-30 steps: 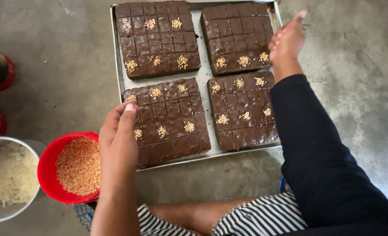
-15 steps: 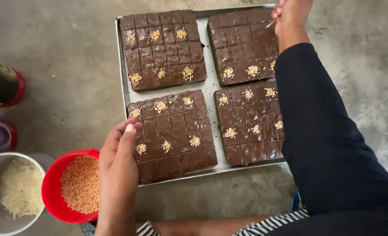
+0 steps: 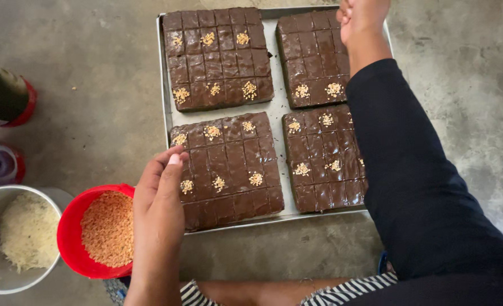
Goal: The person decorates chocolate bars on metal trays by sprinkling shredded coconut, crushed nuts, chocolate sprinkles, and colorful sprinkles by hand. They move between trays and containers to complete the decoration.
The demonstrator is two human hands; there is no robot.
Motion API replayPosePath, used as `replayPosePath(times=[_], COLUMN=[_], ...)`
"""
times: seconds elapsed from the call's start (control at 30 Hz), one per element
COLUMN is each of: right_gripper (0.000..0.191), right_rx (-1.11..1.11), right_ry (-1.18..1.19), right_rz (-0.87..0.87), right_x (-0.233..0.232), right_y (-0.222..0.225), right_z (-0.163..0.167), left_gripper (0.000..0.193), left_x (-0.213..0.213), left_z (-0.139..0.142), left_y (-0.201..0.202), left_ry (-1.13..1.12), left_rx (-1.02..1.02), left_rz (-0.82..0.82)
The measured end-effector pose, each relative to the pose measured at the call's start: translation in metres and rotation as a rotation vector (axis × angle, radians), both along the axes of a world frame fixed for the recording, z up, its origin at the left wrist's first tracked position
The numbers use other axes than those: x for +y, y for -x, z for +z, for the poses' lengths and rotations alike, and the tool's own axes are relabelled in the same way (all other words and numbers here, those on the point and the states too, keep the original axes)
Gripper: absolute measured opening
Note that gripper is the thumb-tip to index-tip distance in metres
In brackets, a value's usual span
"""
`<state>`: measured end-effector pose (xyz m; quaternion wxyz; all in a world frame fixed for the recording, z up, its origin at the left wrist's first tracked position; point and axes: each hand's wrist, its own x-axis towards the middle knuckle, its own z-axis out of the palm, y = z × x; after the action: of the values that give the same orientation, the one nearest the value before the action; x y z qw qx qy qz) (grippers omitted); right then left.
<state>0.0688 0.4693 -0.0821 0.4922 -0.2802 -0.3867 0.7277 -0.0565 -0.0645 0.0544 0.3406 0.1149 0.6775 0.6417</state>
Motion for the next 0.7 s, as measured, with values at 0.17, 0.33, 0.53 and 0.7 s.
replayPosePath(times=[0.17,0.33,0.53,0.7], right_gripper=[0.031,0.031,0.028,0.032], right_rx=[-0.008,-0.008,-0.037,-0.068], right_ry=[-0.057,0.195,0.037,-0.120], right_rz=[0.049,-0.096,0.004,0.083], right_x=[-0.013,-0.003,-0.027,-0.052], right_y=[0.008,0.015,0.049,0.063], right_z=[-0.002,-0.001,0.000,-0.003], left_gripper=[0.037,0.036,0.037,0.037], left_x=[0.000,0.002,0.003,0.003], left_z=[0.001,0.002,0.003,0.005], left_y=[-0.002,-0.003,-0.004,-0.004], left_ry=[0.023,-0.012,-0.002,0.007], left_rx=[0.013,0.011,0.026,0.004], left_rz=[0.012,0.008,0.003,0.028])
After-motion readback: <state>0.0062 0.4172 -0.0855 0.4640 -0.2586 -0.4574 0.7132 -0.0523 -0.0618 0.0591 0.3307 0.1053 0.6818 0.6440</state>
